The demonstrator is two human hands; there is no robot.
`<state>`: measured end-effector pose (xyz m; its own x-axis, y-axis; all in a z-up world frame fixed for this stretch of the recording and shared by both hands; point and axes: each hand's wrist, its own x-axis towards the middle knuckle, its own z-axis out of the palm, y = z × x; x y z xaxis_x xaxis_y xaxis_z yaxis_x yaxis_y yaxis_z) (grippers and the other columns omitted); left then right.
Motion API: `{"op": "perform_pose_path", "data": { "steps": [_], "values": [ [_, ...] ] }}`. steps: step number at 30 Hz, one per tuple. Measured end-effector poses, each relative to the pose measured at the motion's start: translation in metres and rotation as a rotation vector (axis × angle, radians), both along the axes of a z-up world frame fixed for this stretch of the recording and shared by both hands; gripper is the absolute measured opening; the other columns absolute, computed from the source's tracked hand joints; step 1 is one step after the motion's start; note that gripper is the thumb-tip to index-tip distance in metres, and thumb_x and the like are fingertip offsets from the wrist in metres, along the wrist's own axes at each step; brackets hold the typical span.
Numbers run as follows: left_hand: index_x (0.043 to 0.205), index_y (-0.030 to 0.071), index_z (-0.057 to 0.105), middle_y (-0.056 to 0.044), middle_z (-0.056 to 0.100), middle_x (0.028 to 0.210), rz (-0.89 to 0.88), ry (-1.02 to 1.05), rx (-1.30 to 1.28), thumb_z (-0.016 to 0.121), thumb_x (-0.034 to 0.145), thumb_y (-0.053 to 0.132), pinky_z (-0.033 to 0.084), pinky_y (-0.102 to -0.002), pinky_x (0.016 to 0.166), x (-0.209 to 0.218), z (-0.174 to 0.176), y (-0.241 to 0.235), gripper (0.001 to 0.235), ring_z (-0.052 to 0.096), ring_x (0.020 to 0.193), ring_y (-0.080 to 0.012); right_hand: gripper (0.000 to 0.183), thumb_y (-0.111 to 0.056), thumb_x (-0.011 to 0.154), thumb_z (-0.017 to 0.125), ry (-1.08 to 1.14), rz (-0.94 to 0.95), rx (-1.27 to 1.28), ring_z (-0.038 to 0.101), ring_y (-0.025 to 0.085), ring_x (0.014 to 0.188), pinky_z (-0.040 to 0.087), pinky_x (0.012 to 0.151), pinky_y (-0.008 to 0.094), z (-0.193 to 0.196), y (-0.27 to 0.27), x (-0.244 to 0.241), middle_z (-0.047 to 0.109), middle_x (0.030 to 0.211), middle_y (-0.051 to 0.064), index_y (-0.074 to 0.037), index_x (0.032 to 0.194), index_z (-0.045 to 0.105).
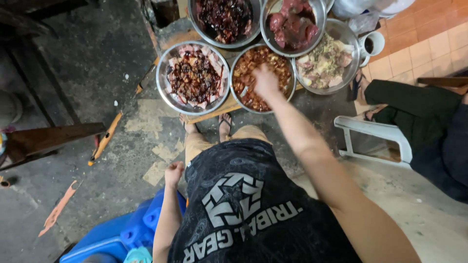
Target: The person mixes raw meat with a dark marinade in several metal bowls using their bare hands. They move between different bowls on a low wooden table, thoroughly coating the meat pieces with the sauce.
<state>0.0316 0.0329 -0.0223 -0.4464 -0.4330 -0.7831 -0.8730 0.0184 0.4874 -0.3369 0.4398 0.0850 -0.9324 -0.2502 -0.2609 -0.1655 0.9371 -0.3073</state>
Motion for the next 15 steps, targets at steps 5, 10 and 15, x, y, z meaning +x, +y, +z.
{"op": "perform_pose_path", "data": {
  "steps": [5, 10, 15],
  "values": [
    [0.106, 0.004, 0.073, -0.018, 0.073, 0.098, 0.097, 0.029, -0.005, 0.078, 0.091, 0.030, 0.058, -0.038, 0.079, -0.003, 0.000, 0.000, 0.030, 0.073, 0.092, -0.0279, 0.061, -0.006, 0.071, 0.082, -0.112, -0.125, 0.137, 0.059, 0.055, 0.114, 0.058, 0.085, 0.060, 0.077, 0.018, -0.001, 0.040, 0.137, 0.026, -0.006, 0.128, 0.060],
    [0.080, 0.010, 0.063, -0.014, 0.062, 0.074, -0.317, 0.033, -0.038, 0.066, 0.089, 0.048, 0.047, -0.045, 0.072, 0.015, 0.003, -0.007, 0.040, 0.060, 0.076, -0.0279, 0.060, -0.007, 0.066, 0.079, -0.128, -0.217, 0.086, 0.058, 0.054, 0.100, 0.054, 0.088, 0.058, 0.016, 0.042, 0.016, 0.033, 0.141, 0.039, -0.005, 0.122, 0.055],
    [0.064, 0.005, 0.072, -0.011, 0.067, 0.060, -0.386, -0.160, -0.069, 0.069, 0.087, 0.051, 0.047, -0.040, 0.064, -0.006, -0.016, -0.005, 0.051, 0.058, 0.064, -0.0185, 0.061, -0.075, 0.064, 0.077, 0.029, -0.097, 0.034, 0.070, 0.037, 0.071, 0.054, 0.062, 0.045, -0.008, 0.056, -0.023, 0.073, 0.079, 0.012, -0.023, 0.095, 0.069]
  ]
}}
